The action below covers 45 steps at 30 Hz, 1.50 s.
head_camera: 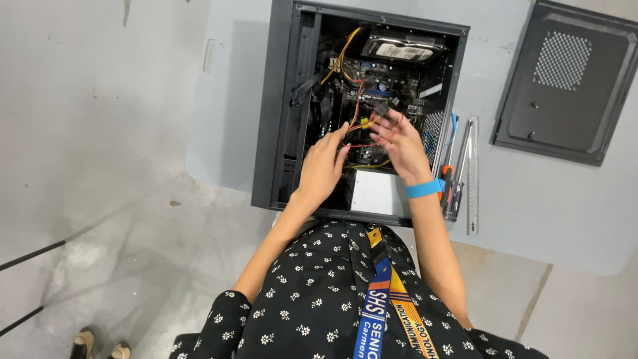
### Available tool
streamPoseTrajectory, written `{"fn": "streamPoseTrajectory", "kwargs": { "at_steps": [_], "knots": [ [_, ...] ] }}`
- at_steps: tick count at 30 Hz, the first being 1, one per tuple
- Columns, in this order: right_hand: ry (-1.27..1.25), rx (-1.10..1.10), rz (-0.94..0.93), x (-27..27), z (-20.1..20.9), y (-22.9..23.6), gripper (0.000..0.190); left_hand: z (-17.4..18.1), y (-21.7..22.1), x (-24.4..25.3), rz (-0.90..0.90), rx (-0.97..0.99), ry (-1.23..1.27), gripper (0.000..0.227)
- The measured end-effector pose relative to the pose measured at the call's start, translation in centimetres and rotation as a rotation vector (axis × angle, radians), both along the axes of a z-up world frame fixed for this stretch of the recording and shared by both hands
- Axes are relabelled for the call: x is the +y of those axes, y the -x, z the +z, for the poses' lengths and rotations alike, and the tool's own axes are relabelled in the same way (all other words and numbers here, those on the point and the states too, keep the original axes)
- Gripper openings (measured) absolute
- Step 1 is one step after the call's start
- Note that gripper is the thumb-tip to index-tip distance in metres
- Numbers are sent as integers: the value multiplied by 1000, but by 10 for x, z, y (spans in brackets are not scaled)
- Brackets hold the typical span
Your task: The person secures a drive bay cover inside a desktop computer case using a screwdriver. They then install a green RAM module into a motherboard slot and connect several internal power and data cables to the motherboard and drive bay.
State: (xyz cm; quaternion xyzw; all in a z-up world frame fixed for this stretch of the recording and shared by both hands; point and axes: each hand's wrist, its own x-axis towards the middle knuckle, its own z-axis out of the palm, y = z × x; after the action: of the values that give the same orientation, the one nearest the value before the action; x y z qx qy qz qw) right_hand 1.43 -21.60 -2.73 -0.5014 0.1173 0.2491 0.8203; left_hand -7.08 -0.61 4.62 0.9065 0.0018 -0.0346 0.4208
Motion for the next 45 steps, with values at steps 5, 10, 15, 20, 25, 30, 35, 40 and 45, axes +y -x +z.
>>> {"fn": "streamPoseTrajectory", "kwargs": {
  "at_steps": [5, 10, 15, 20, 25, 30, 35, 40, 45],
  "knots": [
    [-100, -164, -25, -6, 5, 2, 82, 0, 3, 6, -82, -17, -26, 52],
    [-153, -219, -60, 3, 34, 3, 91, -3, 0, 5, -127, -46, -132, 54],
    [-235, -230, -27, 4, 48, 3, 84, 13, -5, 3, -55, -145, -26, 47],
    [-282, -228, -21, 4, 32, 4, 56, 12, -6, 5, -12, -127, 134, 24],
    [-220, -301, 56, 10, 34, 11, 30, 26, -10, 1, 46, -121, 301, 30],
    [-129, -358, 234, 11, 56, 17, 21, 8, -7, -6, -15, -61, 430, 41],
    [61, -166, 246, 13, 53, 14, 26, 24, 2, 0, -35, -5, 448, 15],
    [251, -57, 525, 22, 87, 8, 70, 42, 14, 16, -76, -66, 431, 43],
    [122, -343, 882, 11, 133, -3, 52, 64, 19, 44, -117, -83, 701, 50]
  ]
}}
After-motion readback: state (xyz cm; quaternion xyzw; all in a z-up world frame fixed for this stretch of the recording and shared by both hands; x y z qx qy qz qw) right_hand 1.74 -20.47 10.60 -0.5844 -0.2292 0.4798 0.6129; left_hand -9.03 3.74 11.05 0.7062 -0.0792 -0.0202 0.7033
